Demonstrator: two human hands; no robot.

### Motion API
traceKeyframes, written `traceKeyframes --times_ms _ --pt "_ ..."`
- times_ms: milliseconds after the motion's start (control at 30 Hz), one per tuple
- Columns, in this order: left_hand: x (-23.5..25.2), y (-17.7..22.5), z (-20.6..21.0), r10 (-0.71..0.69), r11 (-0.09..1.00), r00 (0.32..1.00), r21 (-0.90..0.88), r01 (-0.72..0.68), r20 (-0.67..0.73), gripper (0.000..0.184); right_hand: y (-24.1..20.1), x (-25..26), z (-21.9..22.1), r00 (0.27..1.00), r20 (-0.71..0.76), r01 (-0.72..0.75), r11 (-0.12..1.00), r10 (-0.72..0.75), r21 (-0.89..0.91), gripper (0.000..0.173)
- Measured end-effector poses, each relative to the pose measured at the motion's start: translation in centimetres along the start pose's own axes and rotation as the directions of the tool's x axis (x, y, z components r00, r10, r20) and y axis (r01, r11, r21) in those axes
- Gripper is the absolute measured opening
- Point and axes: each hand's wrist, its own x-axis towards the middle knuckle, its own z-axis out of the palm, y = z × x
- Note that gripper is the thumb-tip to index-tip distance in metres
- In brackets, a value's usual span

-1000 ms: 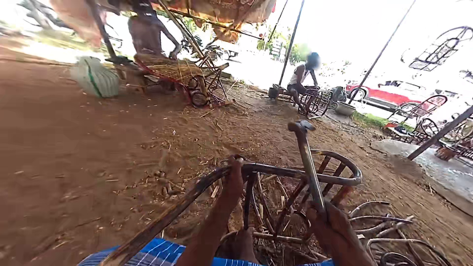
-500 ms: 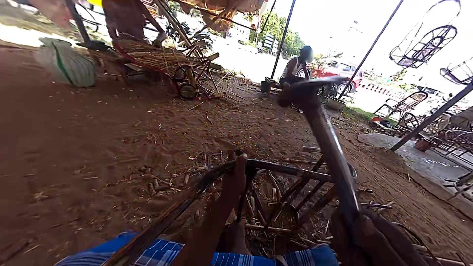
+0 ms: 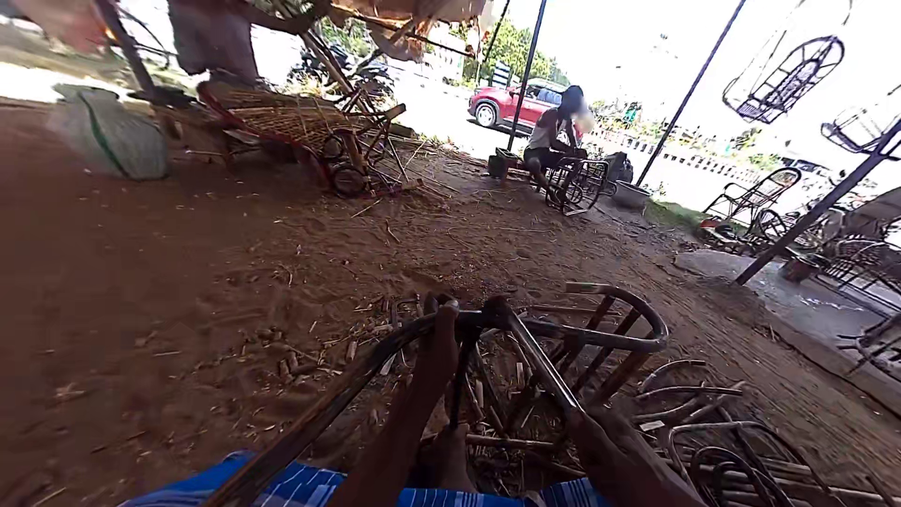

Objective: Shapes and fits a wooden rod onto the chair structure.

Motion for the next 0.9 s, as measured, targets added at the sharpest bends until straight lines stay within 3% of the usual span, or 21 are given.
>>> traceKeyframes --times_ms 33,100,167,233,267,400,500,633,733,800,833,900 --pt "-0.1 0.0 -0.1 -0.001 1.0 1.0 -0.015 0.001 0.008 0.051 0.6 0.3 -0.5 0.983 0.077 -0.17 0.985 0.167 0.029 0.049" --pt "0.3 -0.4 -0.5 0.053 0.998 0.999 -0.039 -0.052 0.013 0.052 0.2 0.2 -1.0 0.971 0.099 -0.236 0.948 0.219 0.212 0.045" --pt "-0.1 -2.3 -0.8 0.103 0.994 0.991 -0.039 -0.1 0.084 0.057 -0.5 -1.2 -1.4 0.988 0.05 -0.155 0.922 0.147 0.355 0.041" --pt "-0.4 -5.3 -0.9 0.112 0.978 0.975 0.152 -0.142 0.193 0.058 -0.8 -1.8 -1.8 0.997 0.011 -0.071 0.906 0.073 0.417 0.04" --pt "-0.4 -7.2 -0.7 0.047 0.958 0.974 0.267 -0.107 0.222 0.056 -0.7 -2.0 -1.7 0.999 0.003 -0.05 0.903 0.054 0.428 0.039" --pt "0.7 -13.0 0.5 -0.112 0.889 0.991 0.453 0.066 0.074 0.043 -0.5 -2.5 -0.4 1.0 0.012 -0.02 0.891 0.016 0.453 0.034" --pt "1.5 -13.0 1.2 -0.163 0.878 0.978 0.47 0.086 0.126 0.04 -0.8 -2.4 -0.2 1.0 0.026 -0.002 0.911 -0.009 0.412 0.033" --pt "2.1 -12.3 1.1 -0.173 0.879 0.969 0.471 0.072 0.175 0.037 -0.6 -0.9 0.3 1.0 0.027 0.008 0.975 -0.014 0.223 0.04" --pt "1.9 -12.5 1.5 -0.144 0.879 0.978 0.473 0.057 0.151 0.038 0.4 1.0 0.5 0.979 0.121 -0.177 0.977 0.163 0.116 0.047" --pt "1.8 -12.4 1.7 -0.153 0.873 0.98 0.482 0.073 0.128 0.039 -1.1 0.5 -0.3 0.966 0.15 -0.24 0.941 0.209 0.238 0.042" --pt "2.0 -12.1 1.8 -0.165 0.865 0.98 0.495 0.087 0.116 0.038 -2.7 -0.2 -1.0 0.98 0.128 -0.187 0.922 0.151 0.34 0.038" --pt "1.9 -12.1 1.8 -0.176 0.856 0.98 0.507 0.106 0.091 0.039 -5.6 -1.8 -2.1 0.992 -0.033 0.118 0.847 -0.118 0.518 0.038"
